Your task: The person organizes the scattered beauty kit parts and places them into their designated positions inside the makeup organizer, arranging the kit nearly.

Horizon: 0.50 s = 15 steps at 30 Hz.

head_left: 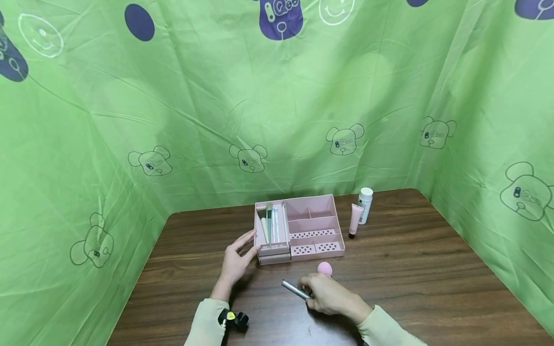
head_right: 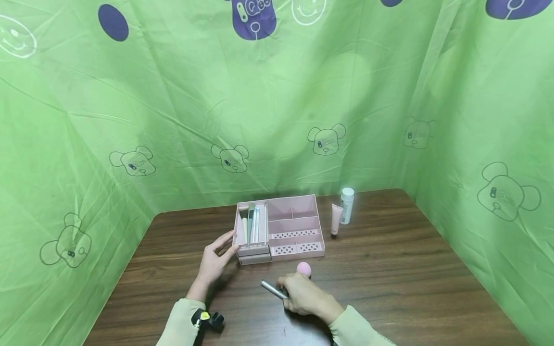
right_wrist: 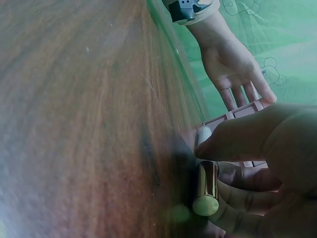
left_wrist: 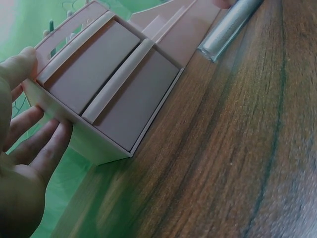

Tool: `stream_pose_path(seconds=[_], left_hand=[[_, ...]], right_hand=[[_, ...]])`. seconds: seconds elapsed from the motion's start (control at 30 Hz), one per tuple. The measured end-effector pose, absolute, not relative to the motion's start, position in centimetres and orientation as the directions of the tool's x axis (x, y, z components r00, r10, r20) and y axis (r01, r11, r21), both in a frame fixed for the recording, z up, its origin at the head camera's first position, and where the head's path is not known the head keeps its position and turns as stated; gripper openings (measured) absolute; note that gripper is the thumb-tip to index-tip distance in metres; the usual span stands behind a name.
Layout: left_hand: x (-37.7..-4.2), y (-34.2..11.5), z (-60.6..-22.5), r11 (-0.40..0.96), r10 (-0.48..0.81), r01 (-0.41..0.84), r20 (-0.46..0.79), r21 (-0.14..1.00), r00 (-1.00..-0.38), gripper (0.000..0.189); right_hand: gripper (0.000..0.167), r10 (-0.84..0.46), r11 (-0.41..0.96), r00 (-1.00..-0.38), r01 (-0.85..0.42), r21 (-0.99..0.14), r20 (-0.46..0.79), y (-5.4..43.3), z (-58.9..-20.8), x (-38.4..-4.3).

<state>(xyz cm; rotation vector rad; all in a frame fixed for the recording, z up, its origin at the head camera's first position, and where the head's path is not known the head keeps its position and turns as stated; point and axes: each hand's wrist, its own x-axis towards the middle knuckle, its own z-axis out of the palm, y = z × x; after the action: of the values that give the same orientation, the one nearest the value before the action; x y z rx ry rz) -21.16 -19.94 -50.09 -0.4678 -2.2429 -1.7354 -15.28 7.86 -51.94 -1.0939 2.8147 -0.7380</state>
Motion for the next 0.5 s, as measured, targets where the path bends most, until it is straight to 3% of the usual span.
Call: stream_pose_path(seconds=[0.5], left_hand=[[-21.19,-19.97,-50.18,0.223,0.089,0.411,0.402,0.884,-0.911,0.044]], right_hand=[[0.022,-0.635,0.627,-0.759,-0.615,-0.478,0.143,8.45,-51.19,-15.4]])
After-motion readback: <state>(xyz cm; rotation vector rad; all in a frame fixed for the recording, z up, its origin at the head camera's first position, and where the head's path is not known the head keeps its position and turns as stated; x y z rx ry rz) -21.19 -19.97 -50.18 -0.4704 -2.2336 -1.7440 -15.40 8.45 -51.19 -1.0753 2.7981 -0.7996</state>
